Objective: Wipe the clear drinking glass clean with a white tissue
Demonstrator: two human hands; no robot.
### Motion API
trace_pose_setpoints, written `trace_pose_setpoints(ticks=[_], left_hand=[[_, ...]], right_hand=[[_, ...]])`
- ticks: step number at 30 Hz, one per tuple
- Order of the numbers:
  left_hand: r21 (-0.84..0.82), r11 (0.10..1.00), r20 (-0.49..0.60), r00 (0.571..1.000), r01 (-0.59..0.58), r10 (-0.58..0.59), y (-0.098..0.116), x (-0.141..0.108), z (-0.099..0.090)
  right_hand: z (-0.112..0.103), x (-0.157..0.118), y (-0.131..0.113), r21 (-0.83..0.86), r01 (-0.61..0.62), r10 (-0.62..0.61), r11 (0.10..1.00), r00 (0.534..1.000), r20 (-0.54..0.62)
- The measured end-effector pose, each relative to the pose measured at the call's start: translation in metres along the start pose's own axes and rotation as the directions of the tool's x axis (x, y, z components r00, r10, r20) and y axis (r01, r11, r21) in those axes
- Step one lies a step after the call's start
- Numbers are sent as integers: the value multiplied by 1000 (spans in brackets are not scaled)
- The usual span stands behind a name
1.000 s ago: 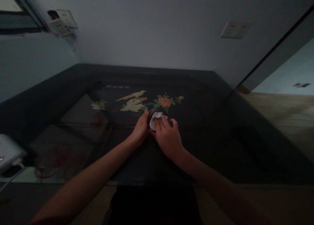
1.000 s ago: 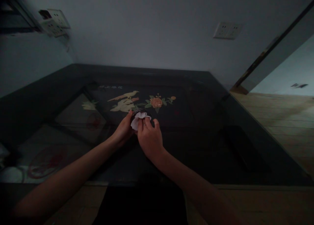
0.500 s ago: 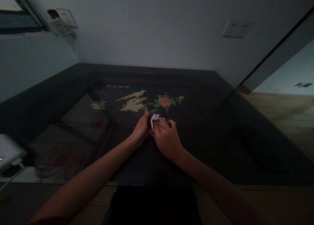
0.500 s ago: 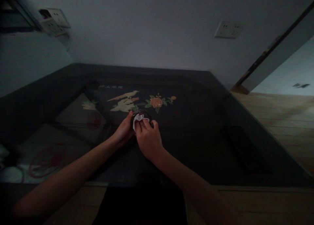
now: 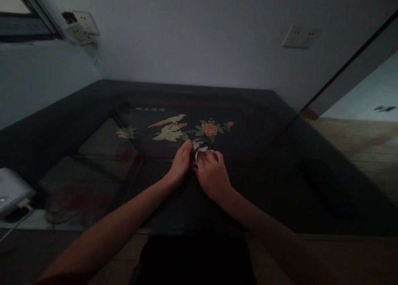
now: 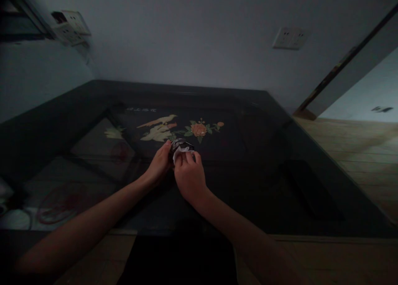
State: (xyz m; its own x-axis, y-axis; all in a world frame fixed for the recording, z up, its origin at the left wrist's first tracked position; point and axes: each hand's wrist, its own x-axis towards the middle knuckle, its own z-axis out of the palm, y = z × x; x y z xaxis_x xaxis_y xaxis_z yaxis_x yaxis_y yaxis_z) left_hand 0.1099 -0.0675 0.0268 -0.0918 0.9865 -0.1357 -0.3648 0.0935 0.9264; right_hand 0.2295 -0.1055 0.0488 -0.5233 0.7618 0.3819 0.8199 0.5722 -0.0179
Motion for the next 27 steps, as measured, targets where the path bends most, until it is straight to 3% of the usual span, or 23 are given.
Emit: trace_pose_setpoints(ticks=[5, 10, 14, 20, 27], left_hand=[[-97, 993, 19, 997, 74, -72, 5, -3, 5], [-89, 982, 7, 986, 169, -169, 11, -7, 8], [-73, 983, 35, 985, 171, -168, 9, -7, 7], [-6, 997, 51, 996, 72, -72, 0, -4, 4], [85, 992, 30, 995, -95, 92, -1, -2, 2]], right_hand=[[0, -2, 7, 220, 35, -24, 975, 998, -51], [1, 0, 4, 91, 86, -77, 992, 993, -88], [1, 1, 2, 15, 37, -36, 999, 998, -61], [3, 0, 1, -70, -60, 59, 996, 998, -12], [1, 1, -2, -64, -64, 64, 996, 998, -9]])
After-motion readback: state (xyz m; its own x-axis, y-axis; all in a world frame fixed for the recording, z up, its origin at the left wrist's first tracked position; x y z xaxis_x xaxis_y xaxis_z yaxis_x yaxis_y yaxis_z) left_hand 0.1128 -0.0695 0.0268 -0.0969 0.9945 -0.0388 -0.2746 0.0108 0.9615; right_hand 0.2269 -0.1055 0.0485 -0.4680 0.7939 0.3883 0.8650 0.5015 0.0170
